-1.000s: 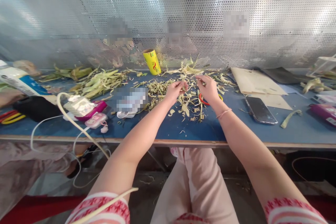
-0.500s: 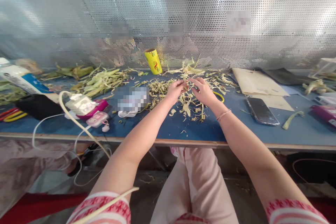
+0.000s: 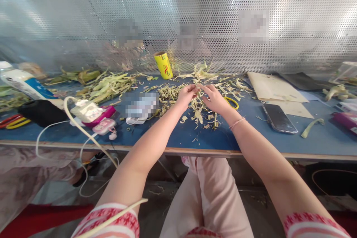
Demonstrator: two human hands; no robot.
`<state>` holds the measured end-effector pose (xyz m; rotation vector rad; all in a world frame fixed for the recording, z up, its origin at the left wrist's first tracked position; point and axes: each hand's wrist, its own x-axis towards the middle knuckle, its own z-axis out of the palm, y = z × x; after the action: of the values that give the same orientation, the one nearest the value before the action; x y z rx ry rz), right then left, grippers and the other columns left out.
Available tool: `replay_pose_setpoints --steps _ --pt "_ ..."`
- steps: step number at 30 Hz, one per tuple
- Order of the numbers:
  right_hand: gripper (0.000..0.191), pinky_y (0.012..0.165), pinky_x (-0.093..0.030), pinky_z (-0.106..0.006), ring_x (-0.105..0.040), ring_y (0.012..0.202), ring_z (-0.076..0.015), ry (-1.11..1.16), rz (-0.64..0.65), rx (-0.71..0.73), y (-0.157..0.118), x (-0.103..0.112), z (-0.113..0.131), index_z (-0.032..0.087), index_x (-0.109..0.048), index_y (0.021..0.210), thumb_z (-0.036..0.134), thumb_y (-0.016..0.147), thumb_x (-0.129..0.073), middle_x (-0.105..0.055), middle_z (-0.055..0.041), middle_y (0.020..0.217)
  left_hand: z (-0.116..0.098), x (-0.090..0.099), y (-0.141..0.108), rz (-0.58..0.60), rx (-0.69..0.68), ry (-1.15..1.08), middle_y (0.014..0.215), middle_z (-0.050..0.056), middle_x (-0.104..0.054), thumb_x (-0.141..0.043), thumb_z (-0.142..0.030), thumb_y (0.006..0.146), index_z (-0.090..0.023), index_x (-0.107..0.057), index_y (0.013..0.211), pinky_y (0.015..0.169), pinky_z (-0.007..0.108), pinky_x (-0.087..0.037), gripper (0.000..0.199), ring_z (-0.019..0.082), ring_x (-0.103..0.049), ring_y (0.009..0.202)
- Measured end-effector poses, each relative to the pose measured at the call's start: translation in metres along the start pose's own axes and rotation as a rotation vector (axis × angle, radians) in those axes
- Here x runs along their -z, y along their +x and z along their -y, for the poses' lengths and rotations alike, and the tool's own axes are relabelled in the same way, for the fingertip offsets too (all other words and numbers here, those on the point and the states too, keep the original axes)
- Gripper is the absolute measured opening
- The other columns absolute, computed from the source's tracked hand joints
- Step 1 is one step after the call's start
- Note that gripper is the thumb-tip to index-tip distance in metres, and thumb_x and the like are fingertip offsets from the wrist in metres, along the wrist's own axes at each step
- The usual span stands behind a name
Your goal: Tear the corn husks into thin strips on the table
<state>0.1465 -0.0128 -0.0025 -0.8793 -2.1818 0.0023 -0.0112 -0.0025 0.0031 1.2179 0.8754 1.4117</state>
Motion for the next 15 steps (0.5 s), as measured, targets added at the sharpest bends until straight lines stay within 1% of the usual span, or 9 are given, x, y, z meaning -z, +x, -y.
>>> replay_pose_setpoints --steps 3,6,9,12,13,15 --pt "0.06 0.1 -0.045 -0.048 -0.055 0.11 -0.0257 0.02 0.033 0.023 0.0 -0.005 0.0 0.022 -0.047 0.141 0.012 0.081 -0.05 -0.055 -0.0142 0.115 0.0 -0.001 -0.001 0.016 -0.006 0.013 0.079 0.002 -0.066 -0.068 -0.019 0.077 -0.015 -0.065 0.081 0.069 0.023 -0.047 0.007 0.009 -0.057 0.07" --pt "0.054 0.096 -0.048 -0.044 -0.057 0.104 -0.0228 0.094 0.004 -0.025 0.001 -0.004 0.003 0.02 -0.054 0.134 0.012 0.08 -0.049 -0.056 -0.0137 0.113 -0.001 0.0 -0.002 0.047 0.008 -0.037 0.077 0.001 -0.065 -0.07 -0.018 0.076 -0.014 -0.064 0.079 0.069 0.023 -0.046 0.007 0.008 -0.057 0.068" --pt "0.039 0.09 -0.05 -0.039 -0.059 0.093 -0.019 0.189 -0.115 -0.143 0.005 0.001 0.005 0.017 -0.062 0.118 0.016 0.083 -0.046 -0.06 -0.0118 0.106 -0.001 0.003 0.001 0.121 0.019 -0.103 0.074 0.0 -0.063 -0.07 -0.017 0.076 -0.015 -0.065 0.079 0.067 0.021 -0.043 0.007 0.006 -0.055 0.064" --pt "0.026 0.086 -0.051 -0.037 -0.06 0.089 -0.0174 0.319 -0.223 -0.298 0.009 0.005 0.004 0.017 -0.064 0.104 0.022 0.084 -0.048 -0.065 -0.0087 0.098 0.0 0.005 0.004 0.201 0.031 -0.147 0.075 0.0 -0.065 -0.07 -0.014 0.075 -0.015 -0.068 0.084 0.065 0.02 -0.042 0.01 0.007 -0.057 0.066" --pt "0.024 0.084 -0.051 -0.036 -0.06 0.087 -0.0169 0.386 -0.228 -0.346 0.01 0.005 0.004 0.017 -0.064 0.102 0.026 0.084 -0.049 -0.066 -0.0076 0.096 0.0 0.005 0.005 0.231 0.036 -0.157 0.076 0.0 -0.066 -0.071 -0.014 0.074 -0.016 -0.069 0.085 0.066 0.02 -0.042 0.012 0.007 -0.058 0.068" --pt "0.024 0.078 -0.052 -0.033 -0.061 0.083 -0.0158 0.538 -0.191 -0.419 0.011 0.005 0.005 0.018 -0.063 0.099 0.033 0.084 -0.052 -0.067 -0.0055 0.09 0.0 0.004 0.003 0.3 0.051 -0.166 0.077 0.001 -0.066 -0.071 -0.013 0.073 -0.016 -0.069 0.085 0.069 0.021 -0.043 0.013 0.008 -0.06 0.071"
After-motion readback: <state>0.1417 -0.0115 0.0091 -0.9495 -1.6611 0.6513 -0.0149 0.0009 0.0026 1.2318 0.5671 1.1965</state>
